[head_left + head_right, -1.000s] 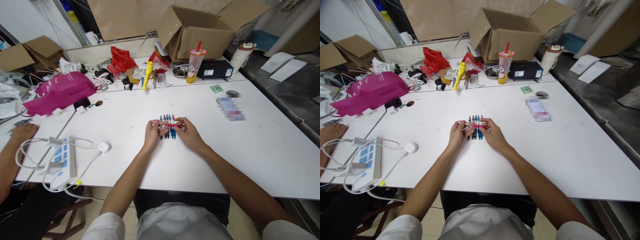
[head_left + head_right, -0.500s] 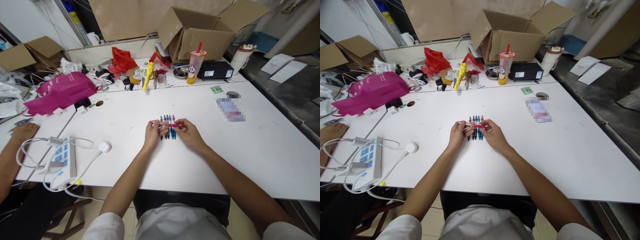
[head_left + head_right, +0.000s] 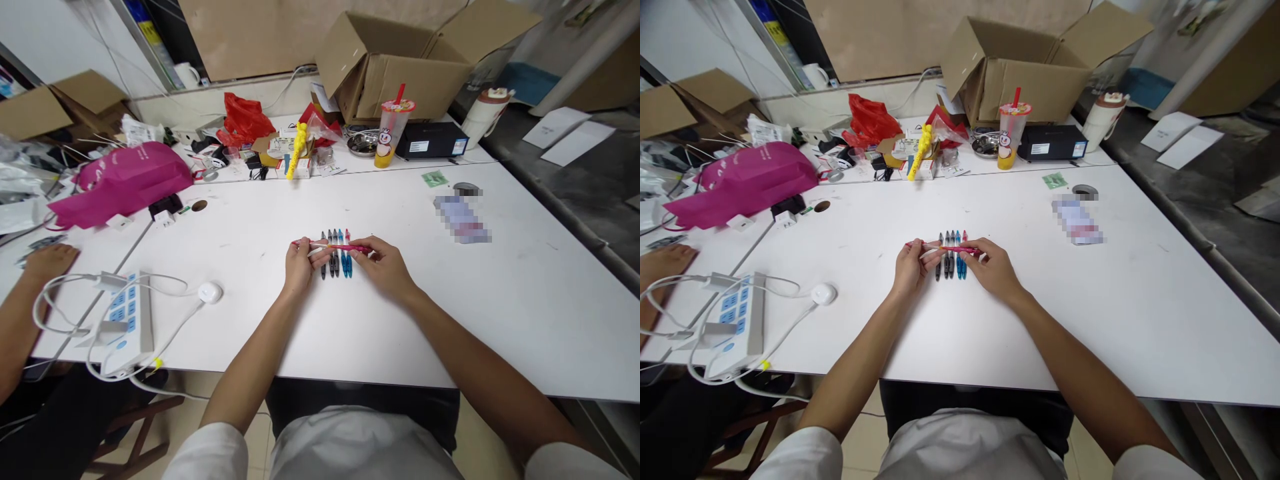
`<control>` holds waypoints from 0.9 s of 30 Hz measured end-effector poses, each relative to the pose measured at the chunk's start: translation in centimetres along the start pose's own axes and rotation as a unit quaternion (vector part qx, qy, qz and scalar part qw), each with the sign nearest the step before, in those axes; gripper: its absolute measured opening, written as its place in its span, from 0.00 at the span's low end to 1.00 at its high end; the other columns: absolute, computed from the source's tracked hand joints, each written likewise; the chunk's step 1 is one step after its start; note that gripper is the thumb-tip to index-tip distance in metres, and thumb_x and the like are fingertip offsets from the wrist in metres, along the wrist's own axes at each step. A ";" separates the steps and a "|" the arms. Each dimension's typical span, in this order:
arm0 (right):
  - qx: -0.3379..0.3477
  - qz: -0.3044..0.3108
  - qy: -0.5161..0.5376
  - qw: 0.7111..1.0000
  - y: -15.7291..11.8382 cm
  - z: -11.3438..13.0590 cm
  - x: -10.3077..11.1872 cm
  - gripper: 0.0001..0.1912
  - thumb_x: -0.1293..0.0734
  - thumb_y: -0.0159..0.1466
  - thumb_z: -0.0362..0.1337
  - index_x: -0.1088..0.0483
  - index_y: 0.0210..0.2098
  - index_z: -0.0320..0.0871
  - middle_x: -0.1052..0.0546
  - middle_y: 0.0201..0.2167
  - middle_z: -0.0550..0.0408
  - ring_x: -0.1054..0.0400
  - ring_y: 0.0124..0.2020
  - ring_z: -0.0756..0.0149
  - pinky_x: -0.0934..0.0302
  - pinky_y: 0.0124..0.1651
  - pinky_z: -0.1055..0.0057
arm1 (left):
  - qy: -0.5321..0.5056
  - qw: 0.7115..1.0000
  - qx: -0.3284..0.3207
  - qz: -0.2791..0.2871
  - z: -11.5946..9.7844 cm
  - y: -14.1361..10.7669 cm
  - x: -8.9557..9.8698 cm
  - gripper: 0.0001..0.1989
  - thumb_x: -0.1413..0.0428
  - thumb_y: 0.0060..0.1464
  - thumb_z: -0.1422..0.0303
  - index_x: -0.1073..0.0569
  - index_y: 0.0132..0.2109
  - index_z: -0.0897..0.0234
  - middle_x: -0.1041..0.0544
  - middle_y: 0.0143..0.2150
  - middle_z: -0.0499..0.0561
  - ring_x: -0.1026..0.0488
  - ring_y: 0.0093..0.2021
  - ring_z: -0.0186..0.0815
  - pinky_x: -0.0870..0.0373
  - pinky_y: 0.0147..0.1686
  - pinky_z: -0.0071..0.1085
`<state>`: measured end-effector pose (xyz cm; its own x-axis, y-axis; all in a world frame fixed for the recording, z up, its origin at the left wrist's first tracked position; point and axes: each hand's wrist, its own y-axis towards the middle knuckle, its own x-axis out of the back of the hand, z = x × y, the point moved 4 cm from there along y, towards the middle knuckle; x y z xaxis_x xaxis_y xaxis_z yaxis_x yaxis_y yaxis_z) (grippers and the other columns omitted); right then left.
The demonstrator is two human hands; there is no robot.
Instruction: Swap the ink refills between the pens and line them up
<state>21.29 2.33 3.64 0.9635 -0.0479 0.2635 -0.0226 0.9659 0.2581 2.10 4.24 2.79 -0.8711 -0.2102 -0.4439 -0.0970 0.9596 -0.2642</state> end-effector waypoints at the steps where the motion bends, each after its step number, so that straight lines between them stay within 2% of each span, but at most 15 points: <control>1: -0.002 -0.002 -0.004 1.000 0.1 0.0 0.2 0.13 0.29 0.65 0.47 0.20 0.45 0.47 0.20 0.39 0.52 0.29 0.37 0.63 0.38 0.35 0.66 | -0.003 1.000 -0.003 -0.006 -0.1 0.1 0.1 0.09 0.49 0.71 0.65 0.32 0.41 0.65 0.16 0.44 0.60 0.15 0.36 0.37 0.19 0.34 0.29; 8: -0.005 -0.020 -0.003 1.000 0.7 -0.3 2.0 0.12 0.27 0.63 0.46 0.24 0.39 0.44 0.20 0.36 0.50 0.29 0.36 0.61 0.38 0.35 0.64 | -0.007 0.998 -0.038 -0.039 -0.8 0.6 1.1 0.09 0.50 0.72 0.63 0.35 0.42 0.63 0.17 0.45 0.59 0.15 0.37 0.37 0.23 0.30 0.26; 12: -0.020 -0.012 0.034 0.999 1.0 -0.8 2.6 0.12 0.26 0.62 0.44 0.28 0.38 0.44 0.19 0.39 0.48 0.28 0.38 0.60 0.37 0.38 0.64 | -0.003 0.997 -0.054 -0.047 -1.3 0.8 1.6 0.10 0.49 0.72 0.62 0.36 0.43 0.62 0.17 0.47 0.58 0.15 0.38 0.37 0.24 0.30 0.24; 16: -0.028 0.009 0.091 0.995 1.1 -1.1 2.3 0.10 0.30 0.65 0.43 0.32 0.42 0.46 0.23 0.36 0.54 0.32 0.34 0.65 0.37 0.38 0.65 | 0.004 0.997 -0.062 -0.050 -1.3 0.8 1.6 0.09 0.50 0.73 0.62 0.36 0.44 0.62 0.17 0.48 0.59 0.14 0.39 0.39 0.23 0.30 0.26; 20: -0.054 0.016 0.038 0.998 0.6 -0.8 1.5 0.13 0.32 0.67 0.45 0.27 0.48 0.46 0.35 0.28 0.61 0.41 0.28 0.68 0.44 0.34 0.68 | 0.015 0.997 -0.061 -0.041 -0.8 0.6 1.2 0.09 0.51 0.73 0.63 0.36 0.43 0.62 0.18 0.47 0.60 0.15 0.38 0.40 0.23 0.30 0.28; 22: -0.070 0.027 0.009 0.997 0.3 -0.6 1.0 0.15 0.31 0.66 0.47 0.23 0.46 0.45 0.40 0.24 0.62 0.45 0.27 0.69 0.47 0.32 0.68 | 0.020 0.998 -0.057 -0.031 -0.4 0.4 0.9 0.09 0.50 0.72 0.61 0.36 0.44 0.62 0.17 0.46 0.60 0.15 0.38 0.40 0.22 0.30 0.28; 24: -0.074 0.028 -0.001 0.997 0.1 -0.5 0.6 0.16 0.30 0.66 0.49 0.21 0.43 0.44 0.41 0.23 0.62 0.47 0.26 0.69 0.49 0.31 0.68 | 0.023 0.998 -0.052 -0.021 -0.1 0.2 0.5 0.10 0.48 0.71 0.60 0.36 0.44 0.61 0.17 0.45 0.59 0.15 0.38 0.40 0.23 0.30 0.28; 27: -0.075 0.010 -0.007 0.997 0.1 -0.5 0.6 0.17 0.29 0.64 0.51 0.19 0.40 0.43 0.38 0.22 0.61 0.46 0.26 0.69 0.50 0.31 0.67 | 0.024 0.999 -0.046 -0.012 0.1 0.0 0.2 0.10 0.47 0.71 0.60 0.36 0.44 0.61 0.17 0.44 0.57 0.15 0.38 0.39 0.24 0.28 0.25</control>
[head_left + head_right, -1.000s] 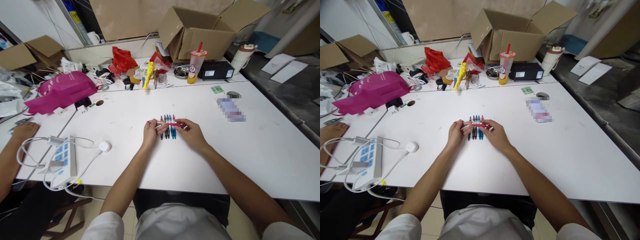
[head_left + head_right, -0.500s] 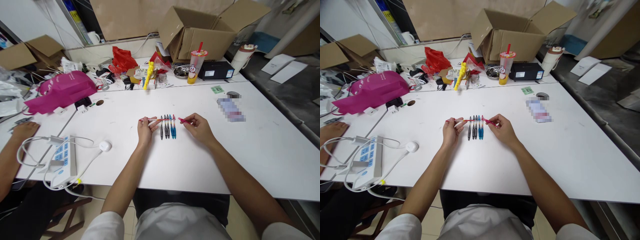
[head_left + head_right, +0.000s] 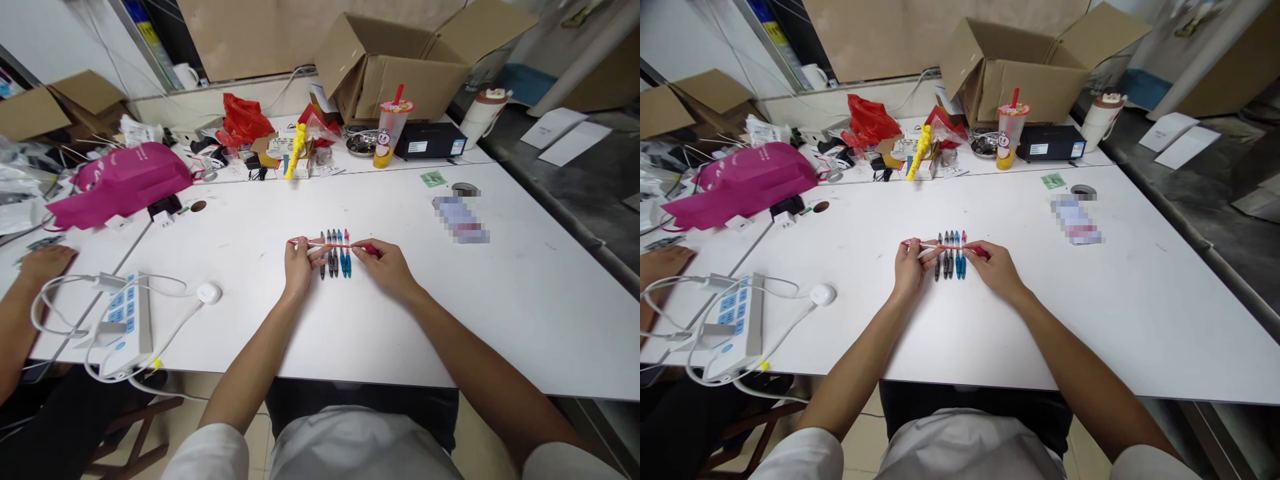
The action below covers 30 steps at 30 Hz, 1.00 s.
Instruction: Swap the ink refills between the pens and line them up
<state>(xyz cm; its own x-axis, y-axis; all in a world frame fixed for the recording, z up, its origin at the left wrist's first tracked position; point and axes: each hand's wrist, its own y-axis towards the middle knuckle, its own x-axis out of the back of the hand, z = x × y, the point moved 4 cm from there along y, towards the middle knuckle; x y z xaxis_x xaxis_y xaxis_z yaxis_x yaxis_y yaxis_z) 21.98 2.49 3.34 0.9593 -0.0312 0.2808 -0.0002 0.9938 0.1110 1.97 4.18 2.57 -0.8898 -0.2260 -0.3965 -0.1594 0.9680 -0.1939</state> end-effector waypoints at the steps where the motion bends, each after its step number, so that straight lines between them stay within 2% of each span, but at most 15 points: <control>1: -0.002 -0.006 0.000 1.000 0.0 -0.1 0.1 0.18 0.29 0.64 0.52 0.18 0.40 0.43 0.37 0.22 0.61 0.46 0.26 0.68 0.50 0.31 0.67 | 0.000 1.000 0.001 0.001 0.0 0.0 0.0 0.10 0.47 0.71 0.60 0.37 0.44 0.61 0.17 0.44 0.57 0.15 0.37 0.38 0.24 0.27 0.24; 7: -0.011 -0.011 -0.007 1.000 0.1 -0.2 0.3 0.21 0.28 0.62 0.55 0.18 0.38 0.43 0.36 0.21 0.60 0.46 0.25 0.69 0.50 0.30 0.67 | 0.003 1.000 0.003 0.012 0.1 -0.1 -0.1 0.12 0.44 0.69 0.58 0.36 0.45 0.61 0.17 0.45 0.57 0.15 0.38 0.38 0.24 0.27 0.24; 13: -0.008 -0.006 -0.014 1.000 0.1 0.1 0.3 0.21 0.28 0.61 0.55 0.19 0.36 0.43 0.37 0.21 0.60 0.47 0.25 0.69 0.51 0.29 0.68 | 0.006 1.000 0.012 0.016 0.2 -0.4 -0.4 0.08 0.47 0.71 0.62 0.35 0.45 0.61 0.16 0.45 0.57 0.15 0.38 0.36 0.25 0.26 0.24; 18: 0.002 -0.023 -0.013 1.000 0.5 -0.2 1.1 0.21 0.28 0.62 0.57 0.20 0.34 0.43 0.35 0.22 0.58 0.45 0.26 0.68 0.48 0.29 0.67 | -0.003 0.999 0.000 -0.035 -0.4 0.3 0.7 0.08 0.47 0.70 0.63 0.31 0.43 0.62 0.16 0.47 0.58 0.17 0.44 0.35 0.25 0.30 0.24; 23: 0.008 -0.050 -0.013 0.999 0.9 -0.7 2.2 0.22 0.28 0.62 0.57 0.20 0.34 0.44 0.35 0.22 0.58 0.45 0.26 0.67 0.49 0.28 0.68 | -0.034 0.996 -0.018 -0.083 -1.5 1.1 2.2 0.08 0.45 0.69 0.62 0.30 0.42 0.62 0.17 0.50 0.57 0.18 0.43 0.33 0.28 0.31 0.22; 30: 0.001 -0.036 -0.006 0.999 0.8 -0.5 2.0 0.20 0.27 0.61 0.56 0.18 0.35 0.45 0.35 0.23 0.58 0.45 0.27 0.67 0.50 0.29 0.67 | -0.036 0.998 -0.004 -0.042 -0.9 0.7 1.2 0.08 0.42 0.67 0.63 0.29 0.41 0.63 0.18 0.47 0.55 0.17 0.42 0.34 0.26 0.32 0.23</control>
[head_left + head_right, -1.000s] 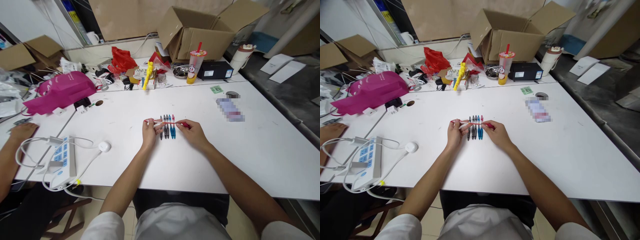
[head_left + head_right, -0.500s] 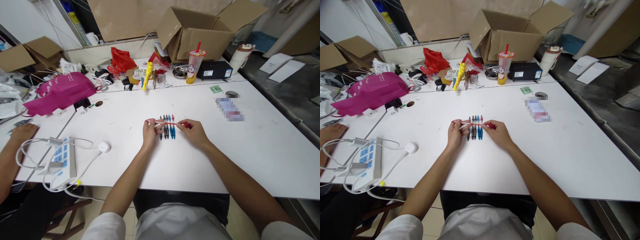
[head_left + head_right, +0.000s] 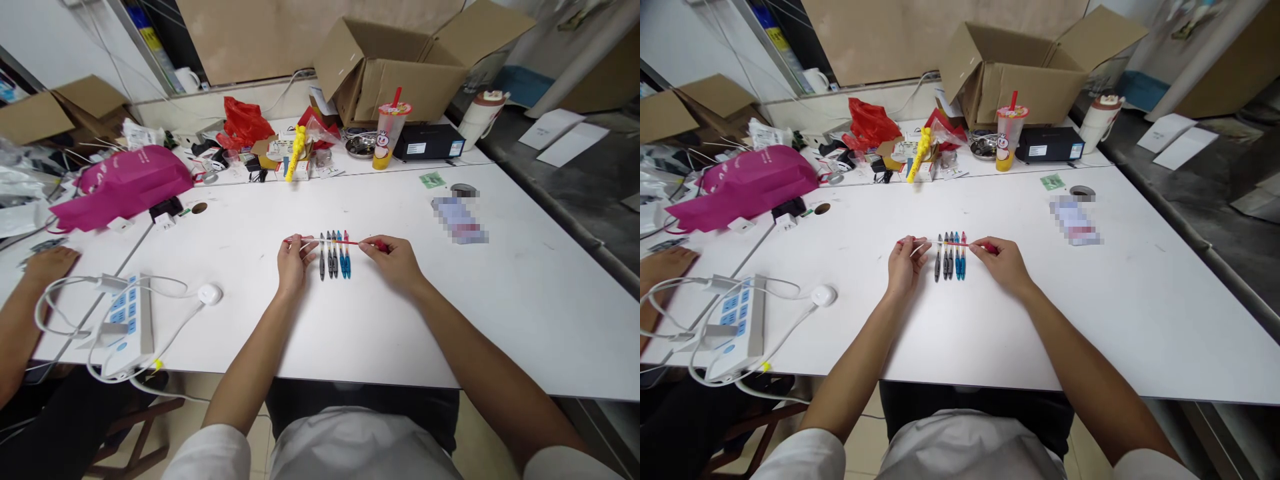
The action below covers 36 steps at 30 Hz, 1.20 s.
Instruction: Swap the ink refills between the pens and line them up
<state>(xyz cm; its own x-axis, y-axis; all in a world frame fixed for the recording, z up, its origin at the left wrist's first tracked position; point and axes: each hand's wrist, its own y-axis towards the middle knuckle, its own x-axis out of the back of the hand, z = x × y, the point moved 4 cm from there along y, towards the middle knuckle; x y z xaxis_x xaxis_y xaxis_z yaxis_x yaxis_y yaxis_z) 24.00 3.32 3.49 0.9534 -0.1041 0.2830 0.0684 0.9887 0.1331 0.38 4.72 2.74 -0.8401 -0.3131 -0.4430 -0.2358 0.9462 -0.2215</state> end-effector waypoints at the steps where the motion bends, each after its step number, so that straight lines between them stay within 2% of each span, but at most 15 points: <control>1: 0.001 0.003 0.001 1.000 0.0 0.0 -0.1 0.20 0.27 0.61 0.55 0.18 0.35 0.45 0.35 0.22 0.59 0.45 0.27 0.68 0.50 0.29 0.67 | 0.001 1.000 -0.001 0.008 0.1 -0.1 -0.2 0.08 0.41 0.67 0.63 0.29 0.41 0.63 0.18 0.46 0.55 0.17 0.42 0.34 0.26 0.32 0.23; 10: -0.019 0.035 0.003 0.999 -0.4 0.3 -1.2 0.21 0.25 0.59 0.55 0.16 0.38 0.44 0.38 0.20 0.61 0.48 0.25 0.69 0.49 0.29 0.67 | 0.023 0.995 0.031 0.090 1.4 -1.4 -1.7 0.13 0.39 0.65 0.58 0.31 0.43 0.62 0.17 0.44 0.57 0.15 0.39 0.38 0.22 0.31 0.26; 12: -0.017 0.048 -0.003 0.999 -0.6 0.6 -1.4 0.20 0.25 0.59 0.55 0.16 0.39 0.45 0.38 0.20 0.61 0.47 0.25 0.69 0.49 0.30 0.67 | 0.019 0.995 0.037 0.095 1.7 -1.6 -1.9 0.13 0.40 0.66 0.57 0.32 0.44 0.61 0.17 0.43 0.57 0.15 0.38 0.38 0.22 0.30 0.27; 15: 0.010 0.059 -0.004 0.998 -0.7 1.0 -1.3 0.23 0.30 0.64 0.57 0.17 0.46 0.45 0.35 0.22 0.60 0.44 0.25 0.67 0.45 0.31 0.67 | 0.009 0.996 0.037 0.085 1.6 -1.5 -1.8 0.13 0.41 0.66 0.57 0.33 0.44 0.61 0.17 0.43 0.57 0.15 0.38 0.38 0.21 0.31 0.27; 18: 0.035 0.050 -0.007 0.998 -0.7 1.2 -0.9 0.25 0.36 0.70 0.58 0.18 0.49 0.46 0.24 0.30 0.54 0.33 0.32 0.62 0.36 0.38 0.63 | 0.001 0.997 0.030 0.074 1.3 -1.3 -1.5 0.13 0.41 0.67 0.58 0.34 0.44 0.61 0.17 0.43 0.56 0.15 0.38 0.37 0.22 0.32 0.26; 20: 0.033 0.035 -0.008 0.999 -0.6 1.0 -0.6 0.21 0.32 0.68 0.55 0.18 0.47 0.47 0.18 0.40 0.50 0.26 0.41 0.57 0.32 0.46 0.60 | -0.005 0.997 0.022 0.068 1.1 -1.1 -1.4 0.12 0.43 0.69 0.59 0.34 0.43 0.61 0.18 0.42 0.54 0.15 0.38 0.36 0.22 0.32 0.25; 22: 0.019 0.032 -0.003 0.999 -0.6 0.7 -0.5 0.18 0.28 0.64 0.52 0.17 0.46 0.48 0.16 0.45 0.49 0.24 0.47 0.54 0.31 0.51 0.57 | -0.008 0.998 0.015 0.063 1.0 -0.9 -1.3 0.10 0.44 0.70 0.60 0.35 0.43 0.61 0.18 0.42 0.53 0.16 0.37 0.34 0.23 0.32 0.25; 27: 0.022 0.069 -0.009 0.997 -0.7 0.6 -1.0 0.14 0.27 0.64 0.48 0.16 0.45 0.49 0.16 0.44 0.49 0.23 0.44 0.56 0.30 0.51 0.56 | 0.000 0.997 0.020 0.073 1.5 -1.0 -1.4 0.11 0.43 0.69 0.59 0.34 0.43 0.59 0.19 0.42 0.52 0.16 0.37 0.34 0.24 0.30 0.23; 32: 0.036 0.093 -0.012 0.995 -0.9 0.4 -1.6 0.13 0.27 0.65 0.47 0.17 0.45 0.50 0.16 0.45 0.50 0.23 0.46 0.56 0.30 0.51 0.56 | 0.006 0.996 0.028 0.082 2.1 -1.2 -1.6 0.14 0.39 0.65 0.56 0.34 0.43 0.58 0.19 0.41 0.51 0.17 0.36 0.34 0.24 0.30 0.25; 36: 0.070 0.107 -0.050 0.991 -0.8 0.5 -1.7 0.15 0.31 0.68 0.45 0.17 0.48 0.48 0.20 0.36 0.52 0.28 0.36 0.61 0.33 0.42 0.61 | 0.016 0.995 0.021 0.091 2.2 -1.3 -1.7 0.14 0.39 0.64 0.55 0.34 0.43 0.58 0.19 0.42 0.51 0.17 0.37 0.34 0.24 0.30 0.24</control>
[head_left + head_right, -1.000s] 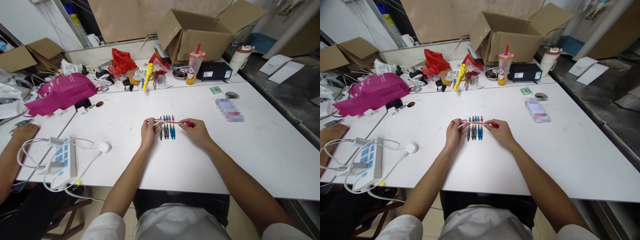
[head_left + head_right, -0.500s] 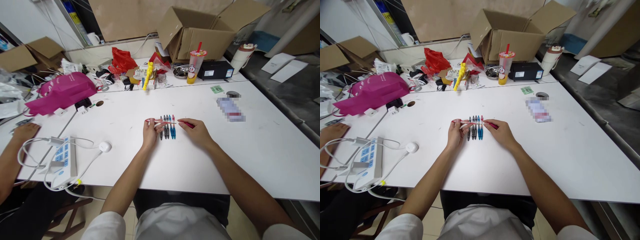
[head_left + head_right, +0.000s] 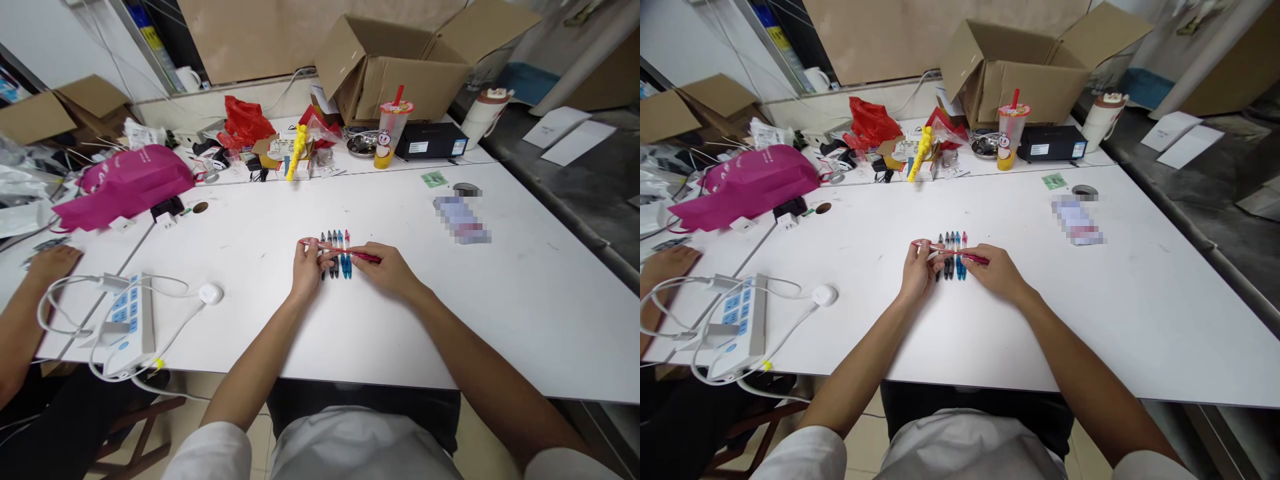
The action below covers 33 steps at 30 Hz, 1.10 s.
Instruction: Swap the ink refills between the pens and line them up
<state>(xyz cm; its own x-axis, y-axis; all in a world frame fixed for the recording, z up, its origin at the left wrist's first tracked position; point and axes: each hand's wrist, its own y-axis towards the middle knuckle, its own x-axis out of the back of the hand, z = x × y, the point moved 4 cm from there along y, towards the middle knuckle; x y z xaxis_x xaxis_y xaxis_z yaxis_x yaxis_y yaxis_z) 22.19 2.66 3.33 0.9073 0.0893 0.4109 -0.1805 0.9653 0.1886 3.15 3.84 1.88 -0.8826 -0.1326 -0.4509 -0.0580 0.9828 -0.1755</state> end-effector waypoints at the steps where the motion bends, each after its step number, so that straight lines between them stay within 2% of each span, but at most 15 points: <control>1: 0.015 0.006 -0.008 1.000 0.0 0.1 0.0 0.16 0.33 0.69 0.45 0.18 0.50 0.48 0.22 0.34 0.53 0.30 0.33 0.63 0.34 0.39 0.62 | 0.002 1.000 -0.002 0.001 0.0 0.0 0.0 0.14 0.39 0.65 0.56 0.33 0.44 0.58 0.19 0.42 0.51 0.17 0.37 0.34 0.24 0.30 0.24; 3: 0.037 0.013 -0.009 0.999 0.1 0.3 0.0 0.17 0.34 0.70 0.44 0.19 0.52 0.49 0.23 0.34 0.53 0.31 0.33 0.63 0.35 0.39 0.62 | 0.003 1.000 -0.006 0.003 0.0 0.0 0.0 0.14 0.39 0.65 0.56 0.33 0.44 0.58 0.19 0.42 0.51 0.17 0.38 0.35 0.24 0.29 0.24; 5: 0.030 0.004 0.009 0.999 0.0 0.2 -0.1 0.16 0.31 0.68 0.46 0.20 0.52 0.49 0.21 0.38 0.52 0.29 0.37 0.62 0.35 0.42 0.62 | 0.009 1.000 0.000 0.013 0.1 -0.1 -0.2 0.14 0.39 0.64 0.56 0.33 0.44 0.59 0.19 0.42 0.52 0.16 0.37 0.35 0.24 0.28 0.24; 7: -0.001 -0.012 0.029 0.999 0.0 -0.1 -0.2 0.16 0.28 0.65 0.48 0.21 0.49 0.49 0.19 0.41 0.52 0.28 0.39 0.60 0.34 0.44 0.61 | 0.022 0.999 0.016 0.034 0.3 -0.2 -0.5 0.16 0.37 0.62 0.55 0.32 0.44 0.59 0.18 0.42 0.53 0.16 0.38 0.36 0.23 0.28 0.24; 10: -0.034 -0.012 0.039 0.999 -0.2 -0.5 -0.8 0.15 0.30 0.67 0.52 0.22 0.42 0.47 0.20 0.35 0.53 0.30 0.34 0.62 0.36 0.40 0.62 | 0.038 0.997 0.034 0.055 0.6 -0.3 -0.8 0.17 0.36 0.61 0.54 0.31 0.44 0.60 0.17 0.43 0.55 0.16 0.38 0.37 0.22 0.29 0.25; 12: -0.030 -0.017 0.040 0.999 -0.3 -0.5 -1.1 0.16 0.32 0.68 0.52 0.23 0.44 0.46 0.20 0.35 0.53 0.30 0.33 0.62 0.36 0.39 0.62 | 0.032 0.998 0.031 0.047 0.6 -0.3 -0.7 0.16 0.36 0.61 0.54 0.30 0.44 0.60 0.17 0.43 0.56 0.16 0.39 0.37 0.23 0.29 0.25; 14: -0.018 -0.023 0.044 0.999 -0.3 -0.4 -1.1 0.16 0.31 0.68 0.50 0.25 0.49 0.46 0.20 0.39 0.52 0.29 0.36 0.61 0.36 0.40 0.62 | 0.022 0.999 0.022 0.036 0.4 -0.2 -0.5 0.16 0.36 0.62 0.55 0.30 0.44 0.60 0.17 0.43 0.56 0.16 0.40 0.38 0.23 0.29 0.25; 16: -0.020 -0.008 0.047 0.999 -0.3 -0.4 -1.2 0.15 0.32 0.68 0.49 0.26 0.48 0.46 0.20 0.41 0.51 0.29 0.39 0.61 0.36 0.42 0.62 | 0.015 0.999 0.018 0.028 0.3 -0.2 -0.4 0.16 0.36 0.62 0.56 0.31 0.44 0.61 0.17 0.42 0.56 0.15 0.40 0.39 0.23 0.29 0.25; 25: -0.042 0.004 0.055 0.998 -0.3 -0.1 -0.9 0.15 0.34 0.69 0.51 0.28 0.42 0.46 0.24 0.34 0.55 0.33 0.34 0.63 0.39 0.40 0.64 | 0.021 0.999 0.017 0.025 0.0 -0.2 -0.3 0.20 0.34 0.58 0.53 0.31 0.45 0.61 0.17 0.43 0.55 0.16 0.39 0.37 0.22 0.31 0.25; 29: -0.061 0.019 0.049 0.997 -0.3 0.0 -1.0 0.18 0.36 0.71 0.53 0.30 0.37 0.46 0.28 0.29 0.57 0.38 0.29 0.66 0.43 0.35 0.66 | 0.017 0.999 0.017 0.022 -0.1 -0.2 -0.2 0.19 0.34 0.59 0.54 0.31 0.44 0.62 0.17 0.42 0.54 0.16 0.39 0.36 0.23 0.30 0.24; 33: -0.067 0.017 0.038 0.997 -0.4 0.3 -1.0 0.20 0.37 0.71 0.54 0.30 0.35 0.45 0.29 0.27 0.59 0.40 0.28 0.67 0.45 0.34 0.66 | 0.022 0.999 0.015 0.017 -0.1 -0.2 -0.1 0.18 0.34 0.59 0.55 0.30 0.43 0.62 0.17 0.42 0.54 0.17 0.38 0.34 0.22 0.31 0.24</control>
<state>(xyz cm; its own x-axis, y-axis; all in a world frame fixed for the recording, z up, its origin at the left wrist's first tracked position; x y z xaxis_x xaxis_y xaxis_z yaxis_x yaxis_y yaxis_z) 21.27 2.12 3.13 0.9287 0.1355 0.3452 -0.1635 0.9851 0.0532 3.24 3.70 2.07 -0.9035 -0.0920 -0.4185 -0.0136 0.9824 -0.1865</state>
